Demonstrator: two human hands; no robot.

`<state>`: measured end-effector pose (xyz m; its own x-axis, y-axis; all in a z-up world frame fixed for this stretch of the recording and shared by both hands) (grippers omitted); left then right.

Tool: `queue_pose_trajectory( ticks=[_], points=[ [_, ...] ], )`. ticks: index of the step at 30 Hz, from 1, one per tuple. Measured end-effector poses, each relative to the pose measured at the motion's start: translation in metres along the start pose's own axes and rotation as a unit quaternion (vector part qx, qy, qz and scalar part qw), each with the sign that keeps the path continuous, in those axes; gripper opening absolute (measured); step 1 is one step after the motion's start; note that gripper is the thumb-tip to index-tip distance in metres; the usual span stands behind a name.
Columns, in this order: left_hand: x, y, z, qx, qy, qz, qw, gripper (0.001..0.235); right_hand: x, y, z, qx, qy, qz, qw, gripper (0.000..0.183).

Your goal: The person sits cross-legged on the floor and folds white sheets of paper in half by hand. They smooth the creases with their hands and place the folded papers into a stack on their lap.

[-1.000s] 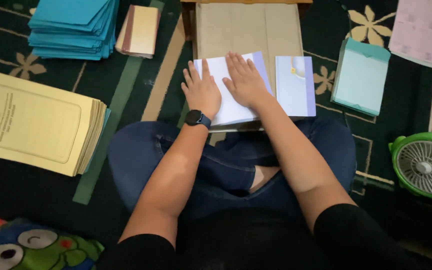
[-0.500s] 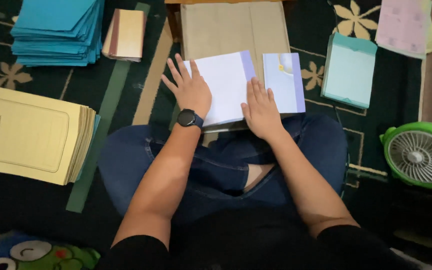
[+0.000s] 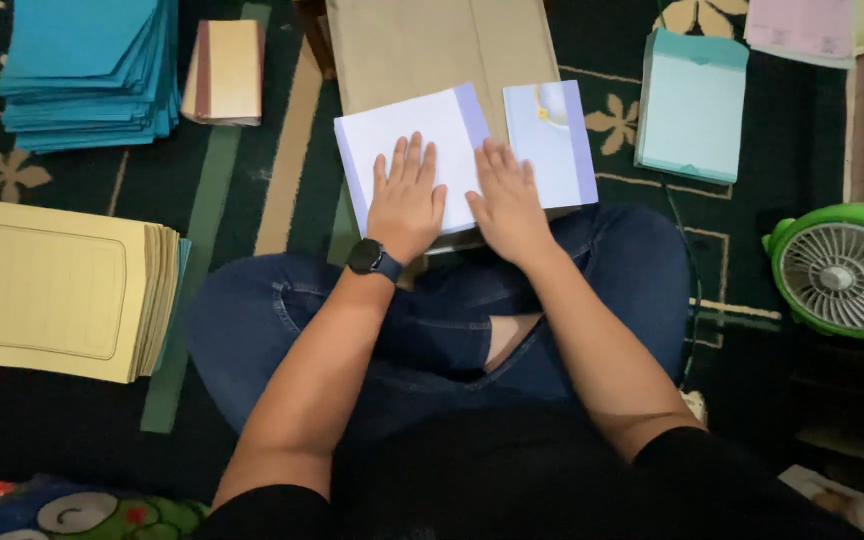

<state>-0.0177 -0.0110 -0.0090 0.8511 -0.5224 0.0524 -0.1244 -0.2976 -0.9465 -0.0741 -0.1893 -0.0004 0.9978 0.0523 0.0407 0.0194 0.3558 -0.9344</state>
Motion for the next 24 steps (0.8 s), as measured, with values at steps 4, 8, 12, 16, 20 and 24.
queue_pose_trajectory(
  ticks=[4, 8, 12, 16, 20, 24],
  points=[
    [0.001, 0.013, 0.001, -0.006, -0.004, -0.059, 0.998, 0.061, -0.008, -0.012, -0.056, -0.005, 0.06, -0.12, 0.991, 0.046],
    [0.001, 0.011, -0.004, 0.014, 0.01, -0.115, 0.993, 0.058, -0.027, -0.037, -0.064, -0.158, 0.136, -0.165, 0.964, 0.063],
    [0.001, 0.011, -0.004, 0.025, 0.023, -0.131, 0.991, 0.059, -0.027, -0.044, -0.046, -0.166, 0.187, -0.06, 0.966, 0.089],
    [0.0, 0.007, -0.003, 0.01, 0.022, -0.126, 0.992, 0.058, -0.019, -0.048, -0.043, -0.153, 0.208, -0.043, 0.965, 0.095],
    [0.002, -0.009, -0.01, 0.0, 0.004, -0.064, 0.998, 0.058, -0.014, -0.07, -0.023, -0.051, 0.253, -0.028, 0.966, 0.101],
    [0.007, -0.018, -0.011, -0.018, -0.032, 0.027, 0.999, 0.061, -0.012, -0.067, -0.031, 0.08, 0.189, -0.126, 0.97, 0.08]
  ],
)
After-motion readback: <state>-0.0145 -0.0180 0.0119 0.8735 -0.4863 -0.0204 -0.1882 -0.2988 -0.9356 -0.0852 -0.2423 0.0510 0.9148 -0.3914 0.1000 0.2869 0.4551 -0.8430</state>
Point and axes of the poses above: each hand's wrist, its own x-axis towards the middle knuckle, its own y-axis out of the palm, z = x × y, the point moved 1 cm from there along x, towards the middle knuckle, and after that the axes turned 1 degree about y, right-handed, at the moved point
